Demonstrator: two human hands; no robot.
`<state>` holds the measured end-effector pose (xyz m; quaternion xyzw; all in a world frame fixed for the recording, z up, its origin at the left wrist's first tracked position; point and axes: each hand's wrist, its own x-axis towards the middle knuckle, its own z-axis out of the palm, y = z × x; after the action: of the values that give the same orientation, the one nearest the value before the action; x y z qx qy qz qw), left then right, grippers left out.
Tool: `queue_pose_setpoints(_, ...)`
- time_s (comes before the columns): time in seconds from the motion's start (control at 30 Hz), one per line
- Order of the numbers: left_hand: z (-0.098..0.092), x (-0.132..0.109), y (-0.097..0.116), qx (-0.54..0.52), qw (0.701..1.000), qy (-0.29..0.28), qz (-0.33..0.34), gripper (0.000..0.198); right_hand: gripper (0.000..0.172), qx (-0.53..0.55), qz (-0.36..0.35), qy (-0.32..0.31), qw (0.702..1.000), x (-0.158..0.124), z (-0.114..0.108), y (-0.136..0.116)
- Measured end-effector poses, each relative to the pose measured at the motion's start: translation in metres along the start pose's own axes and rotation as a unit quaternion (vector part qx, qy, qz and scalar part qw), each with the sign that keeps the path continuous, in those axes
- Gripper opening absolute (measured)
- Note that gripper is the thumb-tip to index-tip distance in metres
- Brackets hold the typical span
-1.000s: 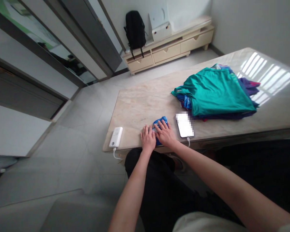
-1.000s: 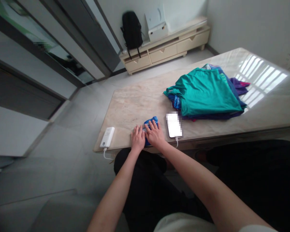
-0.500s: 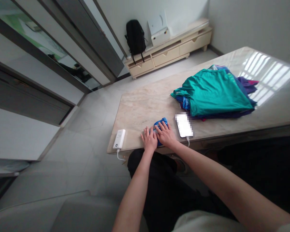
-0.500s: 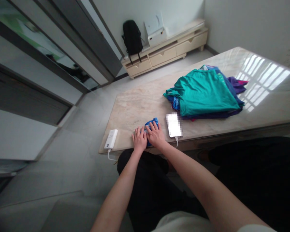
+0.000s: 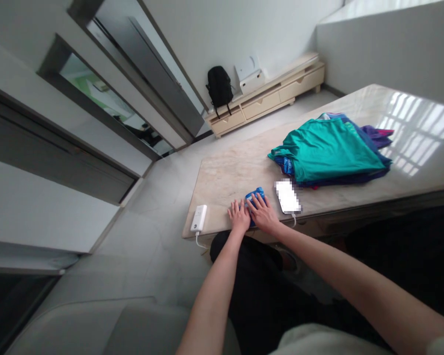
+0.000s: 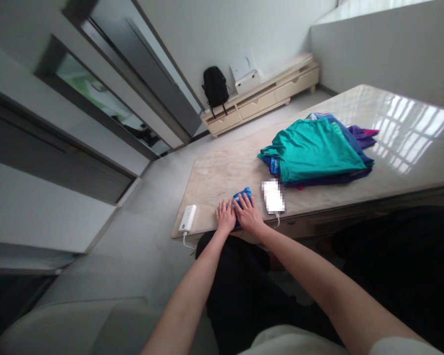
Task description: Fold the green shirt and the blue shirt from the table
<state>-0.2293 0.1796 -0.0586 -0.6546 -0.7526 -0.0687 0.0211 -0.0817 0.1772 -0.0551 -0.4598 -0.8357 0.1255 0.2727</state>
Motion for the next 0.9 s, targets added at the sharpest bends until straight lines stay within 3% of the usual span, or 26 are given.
queue_pose_setpoints(0.1, -0.007, -0.006, 0.001, 0.0, 1.0, 0.029, 0.008, 0.062, 0.065, 0.025, -0.048, -0.002, 0.999, -0.069, -0.019, 0.0)
queue_pose_setpoints(0.17, -0.011, -0.014, 0.002, -0.004, 0.998, 0.05, 0.038, 0.061, 0.069, 0.102, -0.084, -0.022, 0.991, -0.125, -0.031, 0.011)
queue_pose_setpoints(0.23, -0.015, -0.022, 0.004, -0.013, 0.993, 0.046, 0.11, 0.06, 0.06, 0.159, -0.022, -0.081, 0.984, -0.169, -0.043, 0.027)
queue_pose_setpoints(0.3, -0.017, -0.028, 0.005, -0.018, 0.982, 0.006, 0.188, 0.064, 0.049, 0.194, 0.071, -0.143, 0.968, -0.189, -0.055, 0.041)
queue_pose_setpoints(0.4, -0.016, -0.029, 0.005, 0.009, 0.972, -0.056, 0.23, 0.09, 0.043, 0.226, 0.149, -0.154, 0.95, -0.182, -0.066, 0.05)
queue_pose_setpoints(0.53, -0.013, -0.022, 0.002, 0.055, 0.973, -0.064, 0.215, 0.123, 0.042, 0.241, 0.17, -0.15, 0.944, -0.163, -0.061, 0.048)
queue_pose_setpoints(0.9, -0.009, -0.022, -0.016, 0.033, 0.967, -0.06, 0.247, 0.133, 0.041, 0.238, 0.206, -0.195, 0.929, -0.173, -0.035, 0.064)
